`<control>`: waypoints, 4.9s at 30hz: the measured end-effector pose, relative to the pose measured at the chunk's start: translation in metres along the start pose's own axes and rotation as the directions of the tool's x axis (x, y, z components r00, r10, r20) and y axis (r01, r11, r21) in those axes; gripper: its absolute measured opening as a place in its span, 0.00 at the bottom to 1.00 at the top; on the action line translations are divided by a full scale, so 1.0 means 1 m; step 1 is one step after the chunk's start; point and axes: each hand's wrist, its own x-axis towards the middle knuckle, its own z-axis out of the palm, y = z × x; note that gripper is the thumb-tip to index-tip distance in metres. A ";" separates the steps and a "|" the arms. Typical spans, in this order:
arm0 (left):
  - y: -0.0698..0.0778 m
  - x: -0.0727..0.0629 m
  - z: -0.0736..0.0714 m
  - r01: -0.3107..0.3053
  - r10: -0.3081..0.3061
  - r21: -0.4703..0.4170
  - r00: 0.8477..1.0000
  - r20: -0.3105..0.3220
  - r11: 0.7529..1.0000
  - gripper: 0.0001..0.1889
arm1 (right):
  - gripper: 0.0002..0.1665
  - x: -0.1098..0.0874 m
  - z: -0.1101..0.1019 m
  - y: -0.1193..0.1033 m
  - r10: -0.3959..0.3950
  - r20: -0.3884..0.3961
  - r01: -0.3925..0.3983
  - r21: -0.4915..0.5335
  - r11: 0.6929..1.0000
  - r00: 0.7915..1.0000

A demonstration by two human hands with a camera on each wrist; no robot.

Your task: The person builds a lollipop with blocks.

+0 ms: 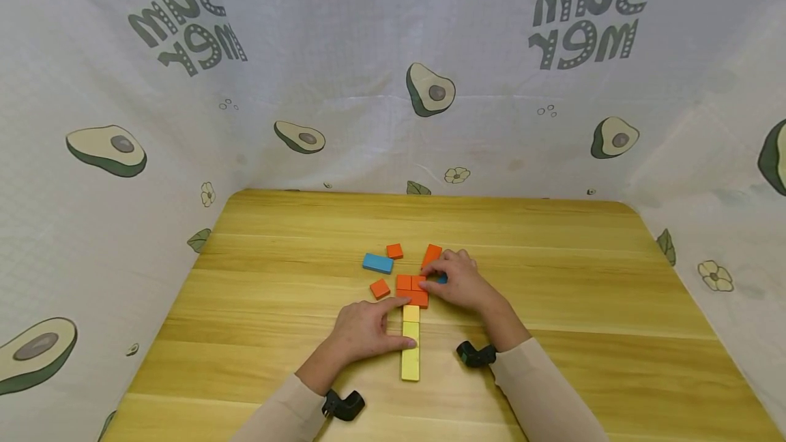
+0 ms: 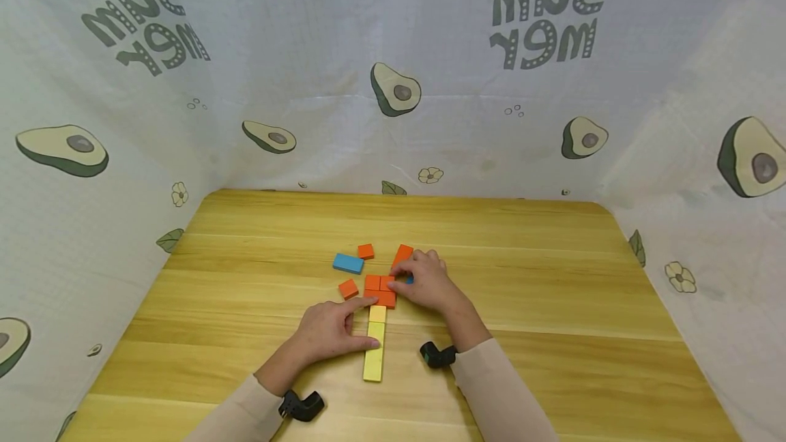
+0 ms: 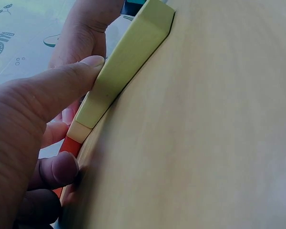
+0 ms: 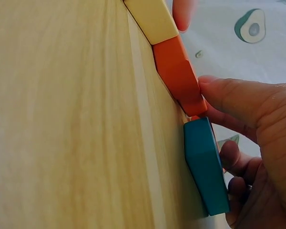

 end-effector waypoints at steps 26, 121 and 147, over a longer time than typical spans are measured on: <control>0.001 0.000 -0.002 0.012 -0.012 -0.006 1.000 0.008 1.000 0.40 | 0.42 -0.022 -0.020 0.010 0.349 0.021 -0.349 0.077 0.934 0.937; -0.028 0.011 -0.025 0.199 -0.200 -0.028 0.950 -0.239 0.980 0.20 | 0.39 -0.005 -0.021 0.020 0.121 0.165 -0.155 0.214 0.964 0.979; -0.035 0.058 -0.028 0.461 -0.481 -0.137 0.835 -0.268 0.877 0.33 | 0.37 -0.006 -0.017 0.024 0.115 0.148 -0.147 0.230 0.962 0.982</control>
